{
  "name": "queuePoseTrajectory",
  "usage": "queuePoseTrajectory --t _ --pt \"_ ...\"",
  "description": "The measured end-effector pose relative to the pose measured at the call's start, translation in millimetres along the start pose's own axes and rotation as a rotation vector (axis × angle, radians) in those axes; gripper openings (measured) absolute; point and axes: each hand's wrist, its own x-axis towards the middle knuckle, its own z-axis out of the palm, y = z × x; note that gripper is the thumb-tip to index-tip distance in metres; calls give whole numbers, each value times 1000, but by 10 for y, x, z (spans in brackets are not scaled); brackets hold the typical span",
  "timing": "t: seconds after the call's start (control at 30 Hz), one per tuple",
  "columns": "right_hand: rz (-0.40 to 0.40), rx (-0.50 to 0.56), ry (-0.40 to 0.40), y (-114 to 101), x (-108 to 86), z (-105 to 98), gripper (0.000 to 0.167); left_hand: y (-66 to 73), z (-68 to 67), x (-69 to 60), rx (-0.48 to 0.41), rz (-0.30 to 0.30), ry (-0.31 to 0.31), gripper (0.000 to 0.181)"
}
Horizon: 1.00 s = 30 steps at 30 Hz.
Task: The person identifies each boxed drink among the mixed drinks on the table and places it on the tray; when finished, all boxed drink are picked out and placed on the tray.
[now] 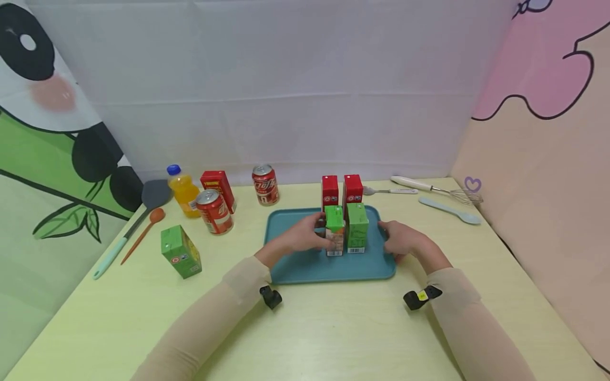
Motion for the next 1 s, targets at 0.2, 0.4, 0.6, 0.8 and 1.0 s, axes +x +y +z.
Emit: queuePoseTrajectory --t 0.2,0.4,0.6,0.8,1.0 --pt "0 15 0 -17 12 4 86 -18 -8 15 -4 -4 18 82" --pt "0 18 0 -19 -1 -2 86 -23 -3 22 12 5 27 79" --pt "2 19 1 -11 -4 -5 86 -27 2 25 14 -2 32 83" --pt "3 22 -6 6 1 -1 86 -36 4 20 19 -17 28 84" --pt "7 22 -2 17 -4 -4 86 -29 21 5 48 6 41 85"
